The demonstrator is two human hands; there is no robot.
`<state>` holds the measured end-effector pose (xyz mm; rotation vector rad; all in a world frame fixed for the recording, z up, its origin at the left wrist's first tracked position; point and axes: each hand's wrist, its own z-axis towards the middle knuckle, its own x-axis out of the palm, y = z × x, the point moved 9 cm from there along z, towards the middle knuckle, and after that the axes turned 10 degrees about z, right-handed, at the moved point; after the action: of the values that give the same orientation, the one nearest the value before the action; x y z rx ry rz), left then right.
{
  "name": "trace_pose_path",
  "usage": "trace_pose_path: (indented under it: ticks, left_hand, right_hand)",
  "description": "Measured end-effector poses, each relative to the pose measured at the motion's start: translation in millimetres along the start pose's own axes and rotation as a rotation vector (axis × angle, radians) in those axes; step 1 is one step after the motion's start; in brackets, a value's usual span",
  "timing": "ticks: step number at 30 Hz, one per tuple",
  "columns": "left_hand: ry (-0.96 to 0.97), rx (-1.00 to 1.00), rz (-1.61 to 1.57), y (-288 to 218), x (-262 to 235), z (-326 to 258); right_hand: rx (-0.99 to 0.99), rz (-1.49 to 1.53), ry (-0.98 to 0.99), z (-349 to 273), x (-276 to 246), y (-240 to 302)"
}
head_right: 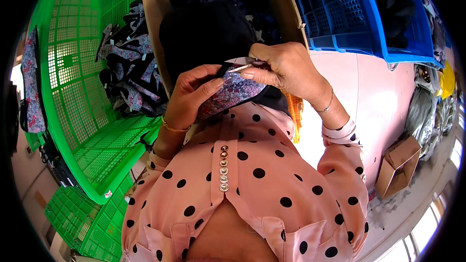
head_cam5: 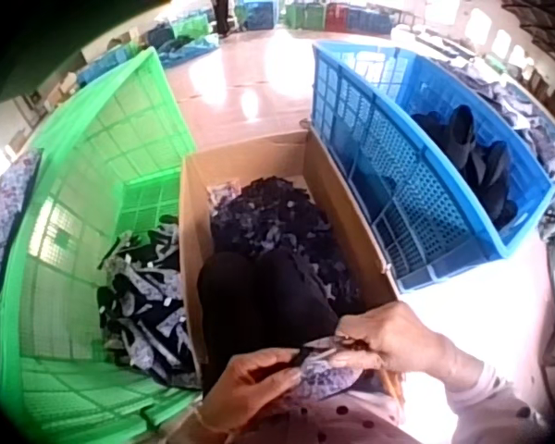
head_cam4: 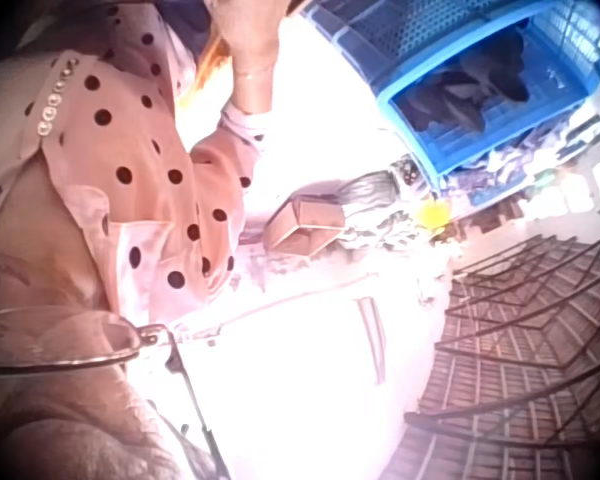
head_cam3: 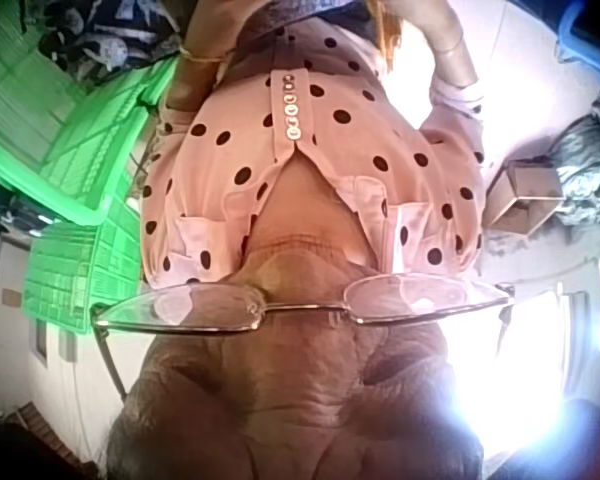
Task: The person sits on the floor and uses scissors to trim tags and loose threads from floral-patterned fabric items. They handle the items one at a time, cutting small pieces and placing the finished items into a green basket.
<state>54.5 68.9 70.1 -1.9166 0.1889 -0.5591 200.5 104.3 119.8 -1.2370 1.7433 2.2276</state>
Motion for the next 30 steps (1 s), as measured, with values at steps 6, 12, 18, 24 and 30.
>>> trace_pose_path:
  ticks: [6,12,18,24,30]
  left_hand:
    - [0.062,-0.035,-0.017,-3,5,0]
    - [0.09,-0.067,-0.014,-3,9,1]
    - [0.048,-0.074,0.022,-2,3,2]
    - [0.083,-0.036,0.062,-4,8,4]
    - [0.074,-0.035,0.186,-17,16,-3]
  right_hand:
    - [-0.031,-0.067,0.019,5,-2,10]
    - [-0.044,-0.125,-0.156,0,-15,10]
    - [-0.23,-0.36,-0.113,-1,-13,38]
    - [-0.143,-0.402,-0.135,-1,-18,22]
    - [0.191,0.52,-0.262,-8,-29,-32]
